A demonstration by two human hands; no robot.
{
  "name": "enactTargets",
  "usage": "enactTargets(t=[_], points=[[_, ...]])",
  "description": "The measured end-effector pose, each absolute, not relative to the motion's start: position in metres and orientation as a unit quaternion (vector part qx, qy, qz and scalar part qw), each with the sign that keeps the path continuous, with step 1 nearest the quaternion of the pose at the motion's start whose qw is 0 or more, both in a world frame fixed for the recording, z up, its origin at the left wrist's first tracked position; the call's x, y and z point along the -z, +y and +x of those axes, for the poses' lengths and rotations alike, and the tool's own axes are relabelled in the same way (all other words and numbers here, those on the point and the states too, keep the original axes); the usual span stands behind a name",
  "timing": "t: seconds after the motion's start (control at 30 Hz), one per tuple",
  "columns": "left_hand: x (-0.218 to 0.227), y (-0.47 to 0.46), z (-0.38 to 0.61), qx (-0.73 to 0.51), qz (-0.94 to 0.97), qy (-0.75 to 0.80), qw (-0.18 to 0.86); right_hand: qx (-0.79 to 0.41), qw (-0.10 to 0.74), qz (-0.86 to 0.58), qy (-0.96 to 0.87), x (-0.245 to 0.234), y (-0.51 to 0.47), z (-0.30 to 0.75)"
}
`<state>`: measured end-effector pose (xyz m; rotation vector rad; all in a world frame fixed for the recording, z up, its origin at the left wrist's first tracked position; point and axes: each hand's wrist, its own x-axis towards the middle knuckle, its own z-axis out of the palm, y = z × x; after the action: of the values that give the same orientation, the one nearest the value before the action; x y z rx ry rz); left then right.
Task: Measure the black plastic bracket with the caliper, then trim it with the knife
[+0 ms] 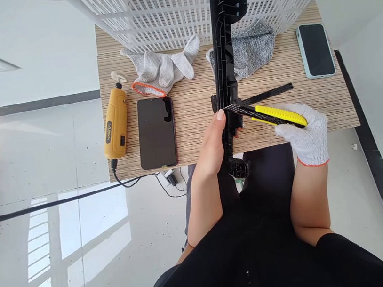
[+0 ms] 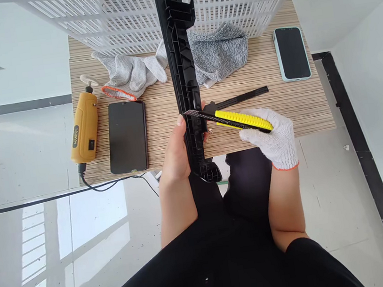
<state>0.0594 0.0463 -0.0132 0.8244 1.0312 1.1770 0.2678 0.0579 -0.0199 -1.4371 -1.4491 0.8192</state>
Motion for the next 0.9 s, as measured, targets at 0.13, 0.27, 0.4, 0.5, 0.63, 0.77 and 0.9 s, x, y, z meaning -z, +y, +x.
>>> enactTargets(t=[0.13, 0.27, 0.4, 0.5, 0.63, 0.77, 0.9], points=[[0.0132, 0.0460, 0.0598, -0.524, 0.361, 0.441, 0.633, -0.329, 0.470, -0.585, -0.574, 0.0187, 0.0578, 0.2670], [0.0120, 0.0456, 0.0604, -0.521, 0.355, 0.447, 0.634, -0.338, 0.464, -0.586, -0.572, 0.0153, 0.0574, 0.2634], [0.0108, 0.0456, 0.0610, -0.519, 0.351, 0.452, 0.635, -0.331, 0.493, -0.590, -0.547, 0.0151, 0.0571, 0.2623], [0.0105, 0.0455, 0.0608, -0.516, 0.352, 0.454, 0.636, -0.338, 0.468, -0.592, -0.562, 0.0156, 0.0571, 0.2626], [0.0102, 0.0450, 0.0600, -0.517, 0.352, 0.453, 0.635, -0.328, 0.504, -0.585, -0.544, 0.0139, 0.0573, 0.2605], [0.0112, 0.0453, 0.0594, -0.520, 0.362, 0.440, 0.636, -0.339, 0.473, -0.592, -0.558, 0.0122, 0.0565, 0.2609], [0.0126, 0.0456, 0.0593, -0.517, 0.360, 0.442, 0.638, -0.343, 0.443, -0.610, -0.561, 0.0141, 0.0563, 0.2639]])
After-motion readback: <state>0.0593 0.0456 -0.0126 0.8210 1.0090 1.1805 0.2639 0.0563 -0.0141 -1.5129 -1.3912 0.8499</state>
